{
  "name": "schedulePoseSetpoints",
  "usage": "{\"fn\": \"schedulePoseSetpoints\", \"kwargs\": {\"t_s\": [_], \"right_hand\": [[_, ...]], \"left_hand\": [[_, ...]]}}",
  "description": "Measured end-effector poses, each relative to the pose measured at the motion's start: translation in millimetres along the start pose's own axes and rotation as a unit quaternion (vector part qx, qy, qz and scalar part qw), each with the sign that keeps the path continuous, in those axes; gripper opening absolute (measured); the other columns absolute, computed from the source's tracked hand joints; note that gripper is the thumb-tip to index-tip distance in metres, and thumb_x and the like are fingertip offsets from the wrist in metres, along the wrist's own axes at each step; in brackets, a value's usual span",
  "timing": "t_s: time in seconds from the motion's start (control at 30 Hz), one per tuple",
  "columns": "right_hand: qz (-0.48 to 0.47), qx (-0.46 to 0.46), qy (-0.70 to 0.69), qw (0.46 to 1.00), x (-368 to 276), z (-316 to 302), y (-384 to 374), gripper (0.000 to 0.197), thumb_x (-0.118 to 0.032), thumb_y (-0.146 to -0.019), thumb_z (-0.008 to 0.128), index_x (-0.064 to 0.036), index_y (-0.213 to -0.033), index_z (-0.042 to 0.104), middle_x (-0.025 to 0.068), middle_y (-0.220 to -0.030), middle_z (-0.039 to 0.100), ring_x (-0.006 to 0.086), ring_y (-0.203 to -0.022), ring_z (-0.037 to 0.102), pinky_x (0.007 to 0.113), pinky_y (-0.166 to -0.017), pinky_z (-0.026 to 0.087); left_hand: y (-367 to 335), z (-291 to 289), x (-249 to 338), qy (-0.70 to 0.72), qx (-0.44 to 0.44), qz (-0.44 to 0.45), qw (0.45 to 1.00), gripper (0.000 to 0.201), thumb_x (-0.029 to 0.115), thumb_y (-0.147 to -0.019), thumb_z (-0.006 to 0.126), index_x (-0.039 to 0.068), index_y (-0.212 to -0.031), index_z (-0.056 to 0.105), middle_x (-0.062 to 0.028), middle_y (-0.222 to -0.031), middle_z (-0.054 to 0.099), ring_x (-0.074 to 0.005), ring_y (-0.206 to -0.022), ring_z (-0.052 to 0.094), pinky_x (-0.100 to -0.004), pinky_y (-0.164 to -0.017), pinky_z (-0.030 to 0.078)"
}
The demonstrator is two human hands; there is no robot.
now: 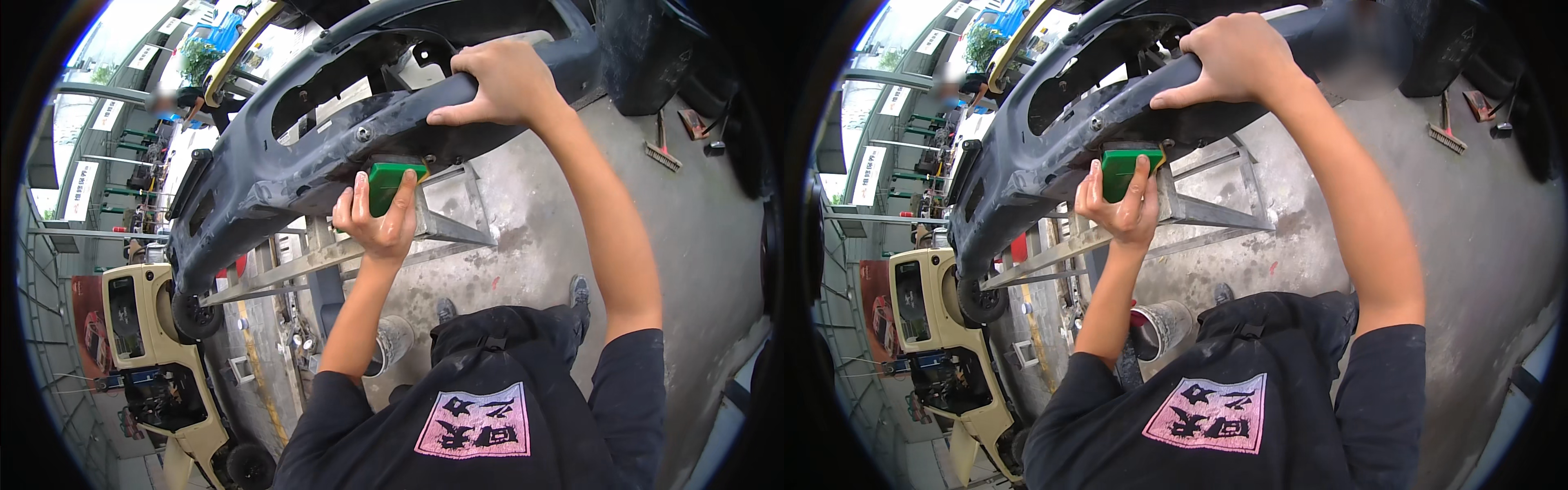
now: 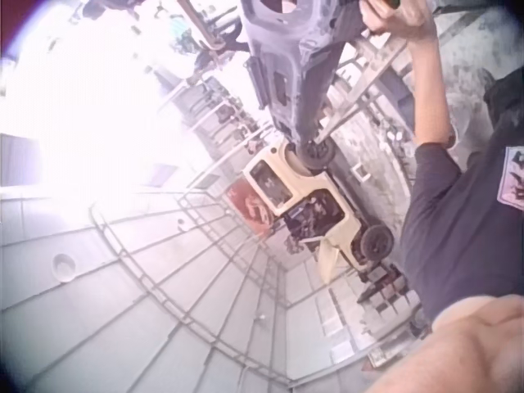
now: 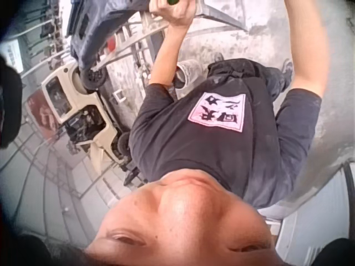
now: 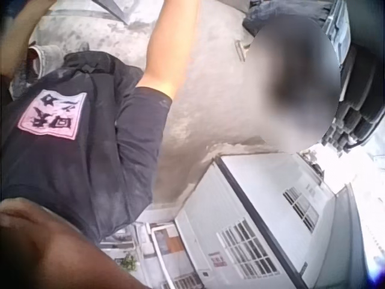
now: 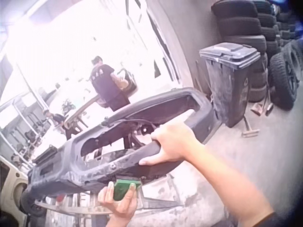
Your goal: The person uses a green sanding block to sand the surface of a black car bumper mounted on a metal stand. They repeatedly dip the block into a bucket of water and continue sanding different sections of the bumper. Another person is visible in the background working on a separate part.
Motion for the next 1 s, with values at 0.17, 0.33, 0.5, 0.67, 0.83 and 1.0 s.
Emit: {"fn": "schedulePoseSetpoints", "kwargs": {"t_s": [0.17, 0.33, 0.5, 0.67, 0.83, 1.0], "right_hand": [[0.013, -0.023, 0.003, 1.0, 4.6, 2.5, -0.5, 0.086, -0.088, -0.062, 0.065, -0.0024, -0.07, 0.072, 0.0154, -0.062, 0.066, 0.034, -0.063, 0.069, 0.04, -0.064, 0.056], [0.004, -0.002, 0.004, 1.0, 5.5, 1.2, -0.2, 0.086, -0.088, -0.062, 0.066, -0.0024, -0.071, 0.072, 0.0153, -0.063, 0.067, 0.0339, -0.063, 0.069, 0.04, -0.065, 0.056], [0.011, -0.03, -0.002, 0.999, 4.4, -0.2, -2.6, 0.086, -0.088, -0.063, 0.065, -0.0021, -0.071, 0.072, 0.0147, -0.065, 0.067, 0.0349, -0.066, 0.069, 0.041, -0.066, 0.056], [0.006, -0.028, -0.005, 1.0, 3.8, 2.6, -2.7, 0.086, -0.087, -0.064, 0.065, -0.0021, -0.069, 0.07, 0.015, -0.064, 0.066, 0.0351, -0.066, 0.069, 0.041, -0.064, 0.056], [0.005, -0.027, -0.009, 1.0, 1.2, 0.6, -2.9, 0.085, -0.087, -0.064, 0.065, -0.0021, -0.068, 0.07, 0.0152, -0.064, 0.066, 0.035, -0.066, 0.069, 0.041, -0.064, 0.056], [0.008, -0.027, -0.013, 1.0, 4.9, -0.9, -1.2, 0.084, -0.086, -0.064, 0.066, -0.002, -0.068, 0.069, 0.0156, -0.066, 0.067, 0.0354, -0.068, 0.069, 0.042, -0.065, 0.055]], "left_hand": [[-20.6, -7.9, -8.1, -0.002, 0.022, -0.037, 0.999, 0.05, 0.014, -0.068, 0.088, 0.032, -0.114, 0.079, -0.0151, -0.138, 0.049, -0.0334, -0.118, 0.045, -0.043, -0.1, 0.04], [-24.8, -4.7, -11.5, 0.014, 0.001, 0.033, 0.999, 0.051, 0.013, -0.066, 0.088, 0.032, -0.113, 0.079, -0.0158, -0.138, 0.05, -0.0335, -0.118, 0.046, -0.0442, -0.1, 0.04], [-23.8, 3.8, -10.7, 0.018, 0.001, 0.089, 0.996, 0.051, 0.013, -0.071, 0.087, 0.036, -0.116, 0.078, -0.0124, -0.135, 0.05, -0.0319, -0.113, 0.048, -0.0408, -0.095, 0.043], [-17.4, 4.2, -14.4, 0.013, 0.009, 0.077, 0.997, 0.05, 0.014, -0.067, 0.087, 0.029, -0.113, 0.079, -0.0183, -0.141, 0.046, -0.0351, -0.121, 0.043, -0.0442, -0.1, 0.04], [-15.8, -4.8, -17.1, 0.002, 0.043, 0.03, 0.999, 0.045, 0.014, -0.07, 0.086, 0.031, -0.111, 0.08, -0.014, -0.14, 0.049, -0.0328, -0.118, 0.047, -0.0429, -0.1, 0.04], [-20.6, -9.4, -22.2, 0.024, 0.051, -0.024, 0.998, 0.047, 0.014, -0.071, 0.084, 0.035, -0.112, 0.079, -0.0127, -0.14, 0.051, -0.0334, -0.118, 0.048, -0.0431, -0.101, 0.041]]}}
Point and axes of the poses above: each hand's wrist, its own y-axis away from the middle knuckle, its own z-axis out of the palm, x = y × z, the point moved 4 cm from there along -y, towards the middle knuckle
